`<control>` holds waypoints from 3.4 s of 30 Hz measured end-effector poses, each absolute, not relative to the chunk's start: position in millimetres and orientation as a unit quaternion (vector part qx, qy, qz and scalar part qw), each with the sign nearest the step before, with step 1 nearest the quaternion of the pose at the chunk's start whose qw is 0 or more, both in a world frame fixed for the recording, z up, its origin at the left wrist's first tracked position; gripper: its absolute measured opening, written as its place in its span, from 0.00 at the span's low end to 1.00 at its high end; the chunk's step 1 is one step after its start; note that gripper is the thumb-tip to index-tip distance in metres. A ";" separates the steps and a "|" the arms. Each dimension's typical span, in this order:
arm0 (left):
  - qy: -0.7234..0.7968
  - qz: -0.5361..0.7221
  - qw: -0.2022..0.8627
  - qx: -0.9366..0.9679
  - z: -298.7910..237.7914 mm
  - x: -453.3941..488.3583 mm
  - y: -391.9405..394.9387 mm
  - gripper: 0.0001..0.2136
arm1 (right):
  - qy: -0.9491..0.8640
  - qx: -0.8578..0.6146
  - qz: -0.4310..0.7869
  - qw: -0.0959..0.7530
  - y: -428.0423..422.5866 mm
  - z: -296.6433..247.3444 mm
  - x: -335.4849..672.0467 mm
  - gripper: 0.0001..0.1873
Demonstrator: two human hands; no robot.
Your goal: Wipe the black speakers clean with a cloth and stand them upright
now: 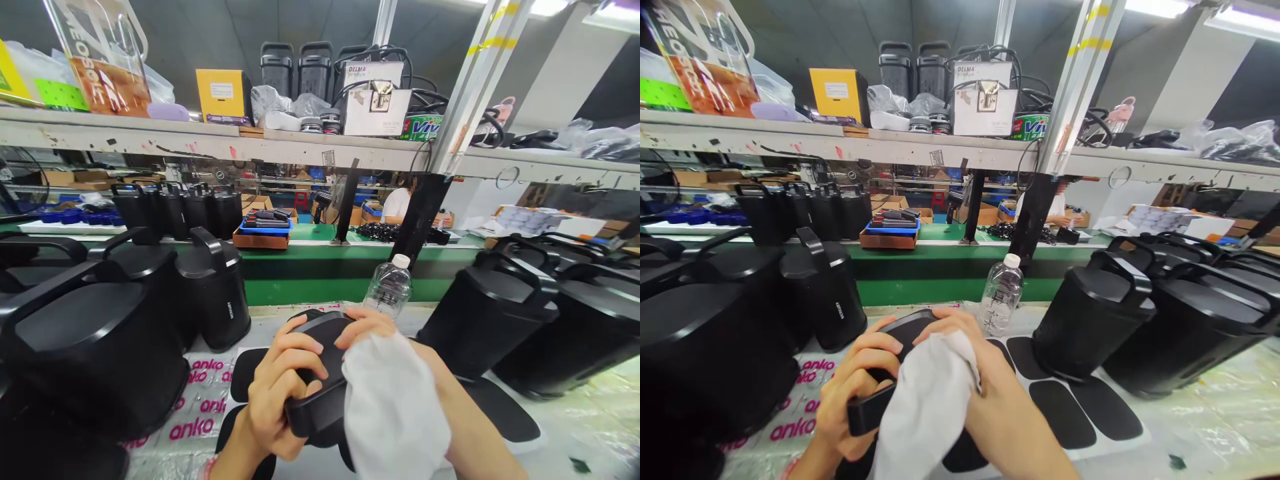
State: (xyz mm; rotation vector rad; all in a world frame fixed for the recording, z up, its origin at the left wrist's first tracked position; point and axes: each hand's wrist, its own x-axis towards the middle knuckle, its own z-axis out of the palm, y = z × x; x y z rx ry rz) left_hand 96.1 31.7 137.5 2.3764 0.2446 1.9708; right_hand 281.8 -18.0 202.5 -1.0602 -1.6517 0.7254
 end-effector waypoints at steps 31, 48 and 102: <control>0.061 0.627 0.049 0.775 144.6 94.9 43.0 0.10 | -0.710 -0.500 0.450 0.207 -0.3 260.9 289.4 0.04; 0.072 0.636 0.050 0.767 145.5 96.2 43.9 0.10 | -0.723 -0.512 0.418 0.202 1.8 260.0 286.2 0.09; 0.389 0.399 0.445 0.701 207.7 73.0 -3.4 0.11 | -0.712 -0.460 0.445 0.287 1.9 248.8 276.4 0.09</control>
